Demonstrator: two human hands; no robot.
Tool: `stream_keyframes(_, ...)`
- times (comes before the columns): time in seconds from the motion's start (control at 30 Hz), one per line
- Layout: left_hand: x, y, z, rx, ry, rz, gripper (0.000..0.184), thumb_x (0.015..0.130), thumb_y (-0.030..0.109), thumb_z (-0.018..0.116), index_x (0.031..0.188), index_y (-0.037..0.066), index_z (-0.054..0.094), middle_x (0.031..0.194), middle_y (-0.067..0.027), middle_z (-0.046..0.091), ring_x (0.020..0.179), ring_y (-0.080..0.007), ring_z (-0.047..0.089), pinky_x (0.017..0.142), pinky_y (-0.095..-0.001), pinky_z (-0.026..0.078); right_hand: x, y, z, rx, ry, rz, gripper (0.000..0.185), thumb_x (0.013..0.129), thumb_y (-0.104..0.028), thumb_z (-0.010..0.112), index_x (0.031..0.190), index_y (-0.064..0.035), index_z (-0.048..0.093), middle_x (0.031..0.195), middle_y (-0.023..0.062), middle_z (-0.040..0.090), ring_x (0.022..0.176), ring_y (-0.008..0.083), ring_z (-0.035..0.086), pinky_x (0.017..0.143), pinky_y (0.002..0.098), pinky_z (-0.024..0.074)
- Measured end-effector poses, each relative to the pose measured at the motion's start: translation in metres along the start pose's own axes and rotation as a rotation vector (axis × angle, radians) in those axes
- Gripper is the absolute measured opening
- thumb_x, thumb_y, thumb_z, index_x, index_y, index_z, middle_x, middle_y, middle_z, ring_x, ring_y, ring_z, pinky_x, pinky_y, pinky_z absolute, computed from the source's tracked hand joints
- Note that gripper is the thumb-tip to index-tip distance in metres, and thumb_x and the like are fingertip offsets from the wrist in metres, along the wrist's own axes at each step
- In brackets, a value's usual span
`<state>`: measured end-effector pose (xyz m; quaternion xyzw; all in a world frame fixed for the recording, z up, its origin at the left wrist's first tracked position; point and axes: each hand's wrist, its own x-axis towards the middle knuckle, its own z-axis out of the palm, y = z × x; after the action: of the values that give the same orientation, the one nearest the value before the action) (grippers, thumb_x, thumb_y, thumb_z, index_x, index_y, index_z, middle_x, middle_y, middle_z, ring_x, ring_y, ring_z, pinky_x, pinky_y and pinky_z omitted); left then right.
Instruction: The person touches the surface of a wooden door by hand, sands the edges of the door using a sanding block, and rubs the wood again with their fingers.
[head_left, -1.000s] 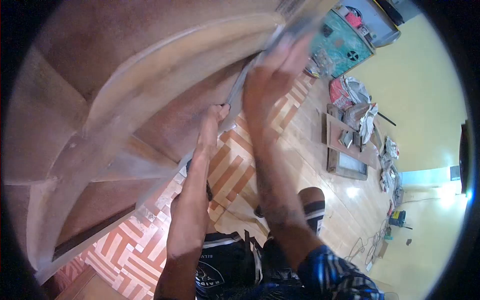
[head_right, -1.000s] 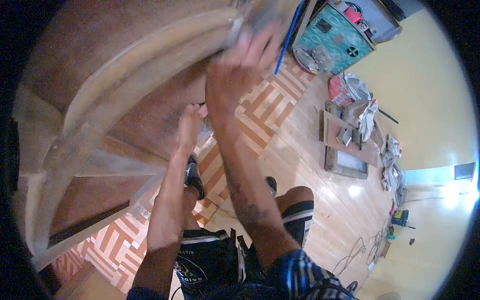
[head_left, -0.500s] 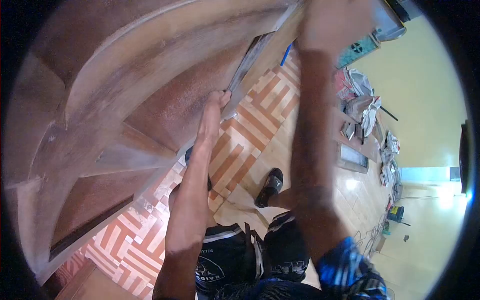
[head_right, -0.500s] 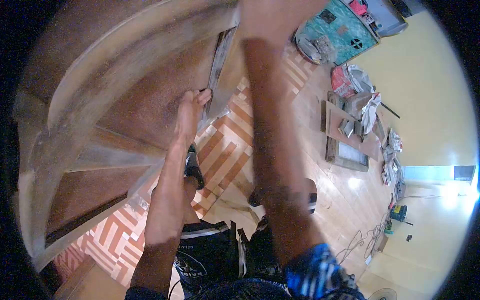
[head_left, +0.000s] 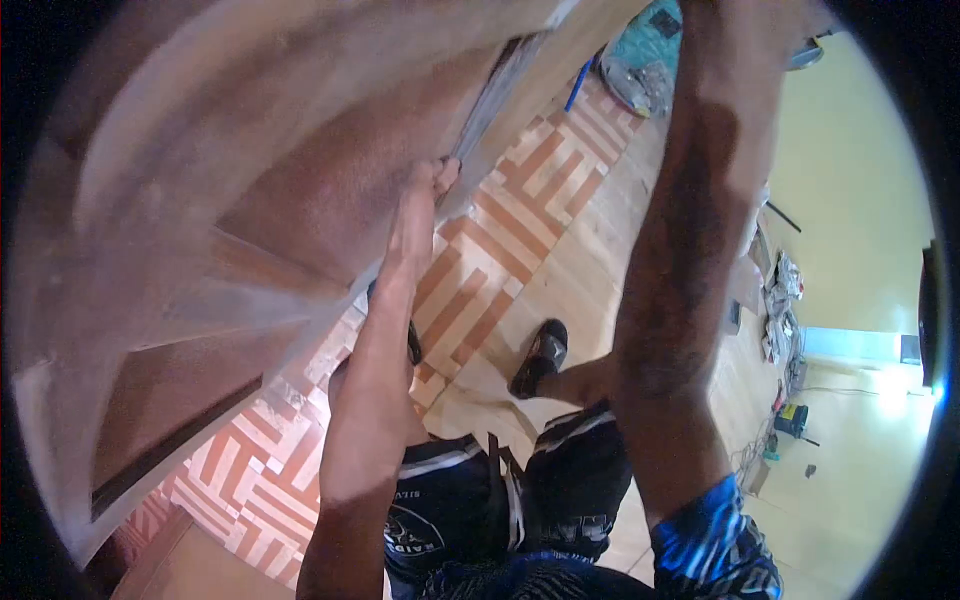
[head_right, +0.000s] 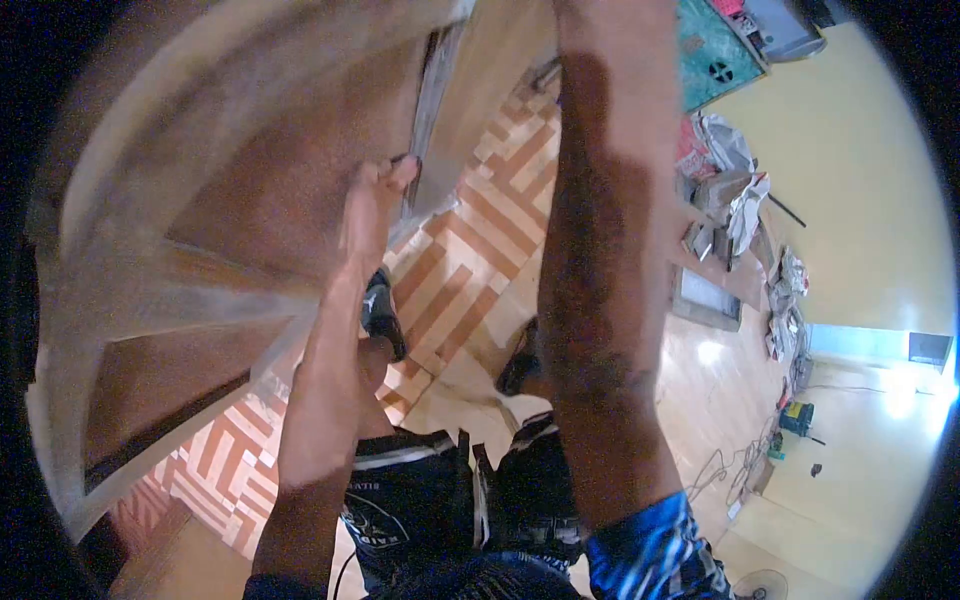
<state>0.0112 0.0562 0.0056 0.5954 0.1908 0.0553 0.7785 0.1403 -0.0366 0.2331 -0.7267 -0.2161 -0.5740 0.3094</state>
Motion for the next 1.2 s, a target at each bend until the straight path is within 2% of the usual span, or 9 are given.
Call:
stream_keyframes(0.2, 0.016, -0.009, -0.002, -0.195, 0.007, -0.045, 0.052, 0.098, 0.029, 0.032, 0.122, -0.011, 0.053, 0.129, -0.0192, 0.057, 0.124, -0.0255, 0.051, 0.110, -0.0346, 0.031, -0.231, -0.005, 0.017, 0.165, -0.012, 0.511, 0.038, 0.094, -0.018, 0.049, 0.123, 0.0054, 0.054, 0.100, 0.0271, 0.061, 0.091, 0.0338, 0.059, 0.081, 0.0434, 0.0445)
stream_keyframes(0.33, 0.023, -0.031, -0.007, -0.257, -0.081, -0.036, 0.056, 0.099, 0.030, 0.029, 0.129, -0.014, 0.045, 0.137, -0.0248, 0.052, 0.133, -0.0302, 0.046, 0.116, -0.0377, 0.026, -0.156, 0.020, 0.026, -0.279, 0.178, -0.068, 0.032, 0.087, -0.010, 0.052, 0.114, 0.0080, 0.054, 0.100, 0.0288, 0.058, 0.091, 0.0391, 0.056, 0.080, 0.0469, 0.0432)
stream_keyframes(0.43, 0.010, -0.016, -0.003, -0.159, -0.050, -0.038, 0.055, 0.100, 0.031, 0.031, 0.129, -0.013, 0.043, 0.136, -0.0241, 0.052, 0.133, -0.0303, 0.045, 0.117, -0.0380, 0.025, -0.025, 0.021, -0.005, -0.682, -0.765, 0.165, 0.060, 0.097, -0.020, 0.042, 0.149, 0.0041, 0.024, 0.137, 0.0317, 0.047, 0.125, 0.0451, 0.049, 0.101, 0.0440, 0.0435)
stream_keyframes(0.5, 0.005, -0.013, 0.001, -0.223, -0.017, -0.028, 0.055, 0.100, 0.032, 0.032, 0.129, -0.013, 0.044, 0.137, -0.0233, 0.052, 0.132, -0.0301, 0.046, 0.117, -0.0377, 0.025, 0.001, 0.001, -0.016, -0.331, -0.307, 0.112, 0.058, 0.098, -0.021, 0.043, 0.148, 0.0030, 0.027, 0.134, 0.0302, 0.050, 0.120, 0.0447, 0.052, 0.097, 0.0446, 0.0446)
stream_keyframes(0.63, 0.011, -0.015, -0.001, -0.209, -0.067, -0.027, 0.053, 0.100, 0.033, 0.034, 0.128, -0.010, 0.046, 0.138, -0.0232, 0.051, 0.129, -0.0297, 0.049, 0.116, -0.0368, 0.026, -0.080, 0.010, 0.004, -0.114, -0.096, 0.070, 0.055, 0.099, -0.024, 0.044, 0.147, 0.0009, 0.032, 0.128, 0.0273, 0.056, 0.110, 0.0438, 0.058, 0.091, 0.0458, 0.0468)
stream_keyframes(0.73, 0.012, -0.015, -0.005, -0.017, -0.034, -0.026, 0.052, 0.099, 0.033, 0.035, 0.126, -0.010, 0.048, 0.137, -0.0245, 0.052, 0.128, -0.0297, 0.050, 0.114, -0.0363, 0.028, -0.231, 0.032, 0.029, -0.015, -0.214, 0.442, 0.053, 0.101, -0.025, 0.045, 0.147, -0.0007, 0.035, 0.124, 0.0251, 0.061, 0.102, 0.0432, 0.062, 0.085, 0.0467, 0.0484)
stream_keyframes(0.87, 0.011, -0.012, 0.001, -0.259, 0.019, -0.070, 0.047, 0.098, 0.033, 0.041, 0.118, -0.006, 0.054, 0.125, -0.0172, 0.060, 0.124, -0.0256, 0.052, 0.111, -0.0345, 0.031, -0.238, 0.042, 0.011, 0.582, -0.454, 1.184, 0.047, 0.097, -0.016, 0.045, 0.138, 0.0089, 0.042, 0.135, 0.0291, 0.051, 0.118, 0.0394, 0.053, 0.097, 0.0402, 0.0429)
stream_keyframes(1.0, 0.013, -0.027, -0.001, -0.187, -0.024, -0.043, 0.042, 0.098, 0.030, 0.039, 0.114, -0.005, 0.055, 0.123, -0.0173, 0.062, 0.124, -0.0252, 0.052, 0.111, -0.0347, 0.032, -0.058, 0.027, 0.001, -0.128, -0.221, 0.051, 0.045, 0.098, -0.017, 0.044, 0.136, 0.0074, 0.044, 0.125, 0.0268, 0.055, 0.109, 0.0377, 0.056, 0.092, 0.0412, 0.0441)
stream_keyframes(1.2, 0.010, -0.013, 0.002, -0.251, 0.011, -0.037, 0.043, 0.100, 0.028, 0.034, 0.115, -0.007, 0.055, 0.123, -0.0183, 0.061, 0.125, -0.0256, 0.051, 0.109, -0.0333, 0.034, -0.082, -0.007, 0.000, 0.034, -0.146, 0.173, 0.042, 0.100, -0.019, 0.044, 0.135, 0.0051, 0.047, 0.112, 0.0234, 0.063, 0.094, 0.0351, 0.060, 0.084, 0.0427, 0.0459)
